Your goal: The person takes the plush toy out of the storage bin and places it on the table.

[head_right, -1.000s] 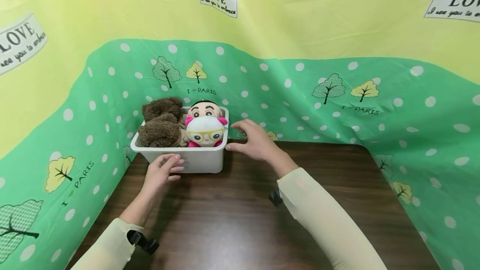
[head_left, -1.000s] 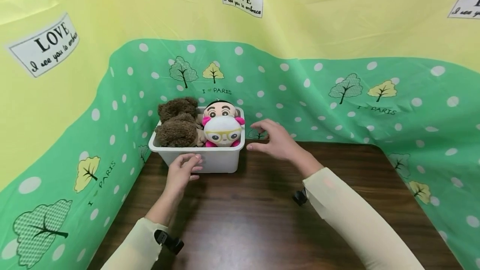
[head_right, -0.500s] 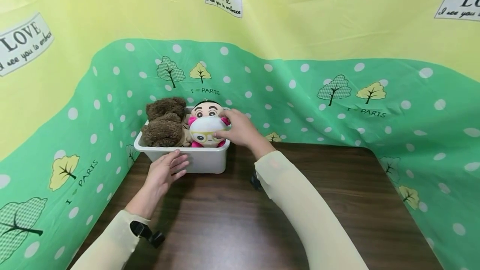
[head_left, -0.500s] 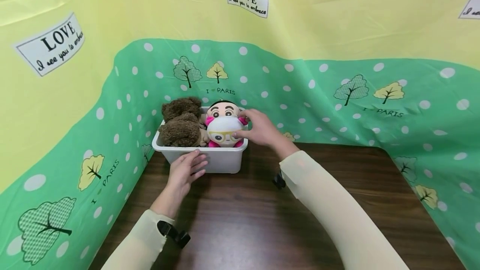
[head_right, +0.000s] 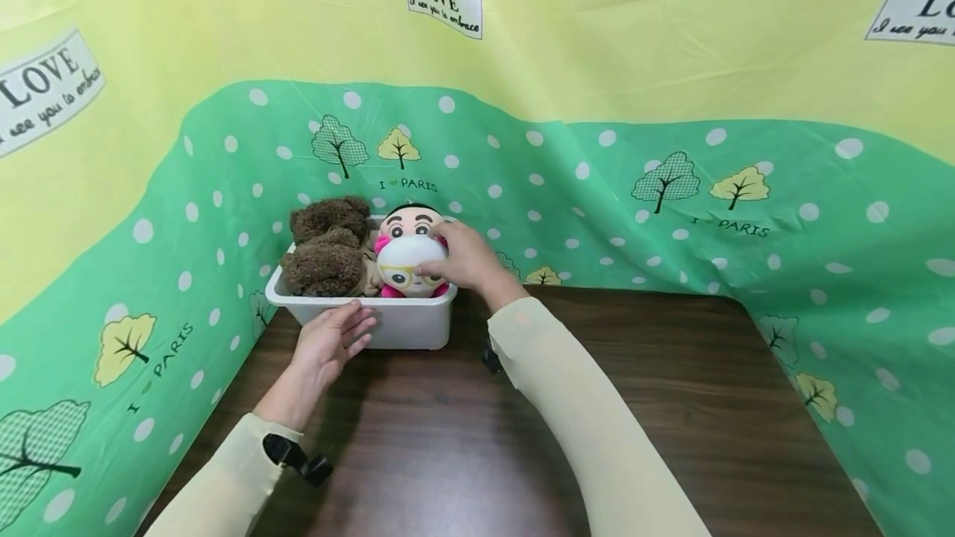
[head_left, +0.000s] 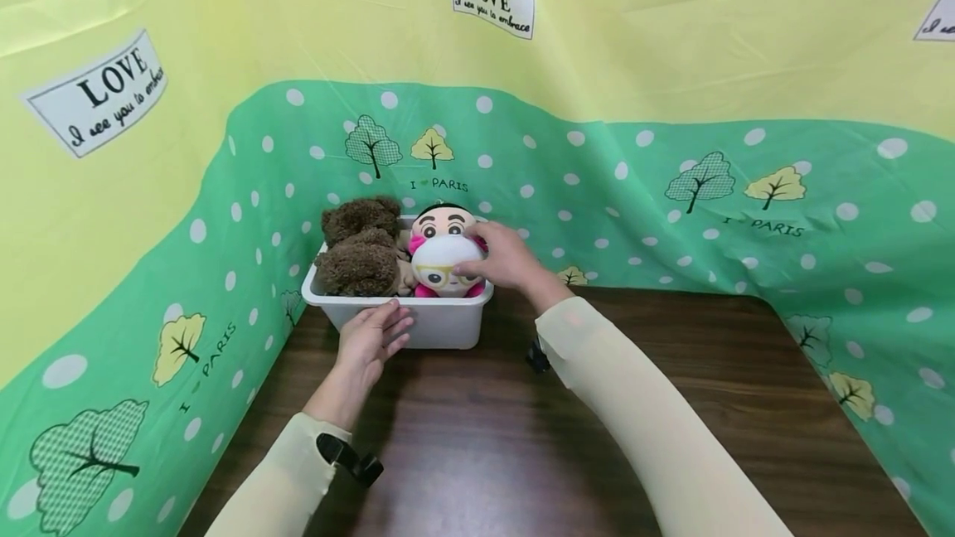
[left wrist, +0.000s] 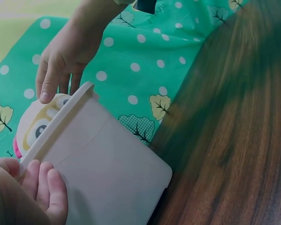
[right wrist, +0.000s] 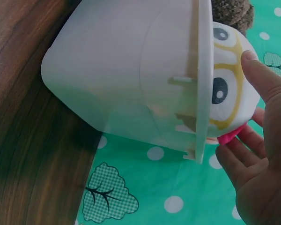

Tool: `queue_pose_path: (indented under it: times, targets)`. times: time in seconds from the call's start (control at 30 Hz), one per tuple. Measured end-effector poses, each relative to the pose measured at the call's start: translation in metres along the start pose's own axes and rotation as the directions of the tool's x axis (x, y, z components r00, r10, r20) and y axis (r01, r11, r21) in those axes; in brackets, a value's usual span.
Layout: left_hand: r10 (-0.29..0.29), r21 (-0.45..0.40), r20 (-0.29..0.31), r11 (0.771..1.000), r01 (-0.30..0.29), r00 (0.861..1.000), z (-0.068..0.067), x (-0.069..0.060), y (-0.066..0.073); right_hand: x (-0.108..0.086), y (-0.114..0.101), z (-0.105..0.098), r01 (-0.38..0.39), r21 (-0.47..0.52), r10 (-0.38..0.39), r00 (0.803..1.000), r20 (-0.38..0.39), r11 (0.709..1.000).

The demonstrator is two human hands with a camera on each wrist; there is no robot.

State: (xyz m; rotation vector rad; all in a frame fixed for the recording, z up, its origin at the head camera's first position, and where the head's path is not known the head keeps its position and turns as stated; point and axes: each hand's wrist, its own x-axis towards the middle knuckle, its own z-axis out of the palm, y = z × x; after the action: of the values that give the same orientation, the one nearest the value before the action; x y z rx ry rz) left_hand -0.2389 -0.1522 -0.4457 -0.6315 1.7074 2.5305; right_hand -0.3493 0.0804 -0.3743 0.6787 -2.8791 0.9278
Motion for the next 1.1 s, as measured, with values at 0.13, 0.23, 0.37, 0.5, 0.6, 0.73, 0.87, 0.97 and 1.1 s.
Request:
queue_pose_path:
  times: [0.13, 0.23, 0.37, 0.5, 0.6, 0.73, 0.87, 0.97, 1.1]
  targets:
    - [0.004, -0.001, -0.002, 1.0, -0.004, 1.0, 0.0, 0.002, 0.0, 0.002, -0.001, 0.002, -0.024, 0.0, 0.024, 1.0, 0.009, 1.0]
    - [0.014, 0.001, -0.005, 1.0, -0.014, 1.0, -0.002, 0.003, -0.001, 0.003, 0.0, 0.004, -0.03, 0.006, 0.03, 1.0, 0.008, 1.0]
    - [0.039, -0.006, -0.004, 0.999, -0.039, 0.999, -0.003, 0.005, -0.004, 0.004, 0.0, 0.006, -0.029, 0.027, 0.03, 1.0, -0.004, 0.999]
    - [0.06, -0.019, -0.01, 0.998, -0.06, 0.998, -0.002, 0.007, -0.007, 0.004, 0.0, 0.008, -0.011, 0.048, 0.012, 0.999, -0.03, 0.999]
    - [0.066, -0.031, -0.018, 0.997, -0.066, 0.998, 0.0, 0.008, -0.007, 0.003, 0.0, 0.008, 0.0, 0.053, 0.003, 0.998, -0.059, 0.999]
    - [0.067, -0.038, -0.031, 0.997, -0.068, 0.997, 0.001, 0.008, -0.007, 0.0, 0.0, 0.007, 0.006, 0.056, 0.0, 0.996, -0.092, 0.998]
    - [0.068, -0.042, -0.045, 0.997, -0.07, 0.997, 0.0, 0.008, -0.006, -0.002, -0.003, 0.004, 0.023, 0.055, -0.016, 0.993, -0.12, 0.998]
    - [0.065, -0.034, -0.051, 0.997, -0.066, 0.997, 0.0, 0.008, -0.006, -0.003, -0.006, 0.001, 0.042, 0.052, -0.033, 0.987, -0.158, 0.998]
    - [0.069, -0.022, -0.057, 0.997, -0.07, 0.996, 0.0, 0.008, -0.005, -0.003, -0.01, -0.009, 0.069, 0.045, -0.059, 0.978, -0.199, 0.997]
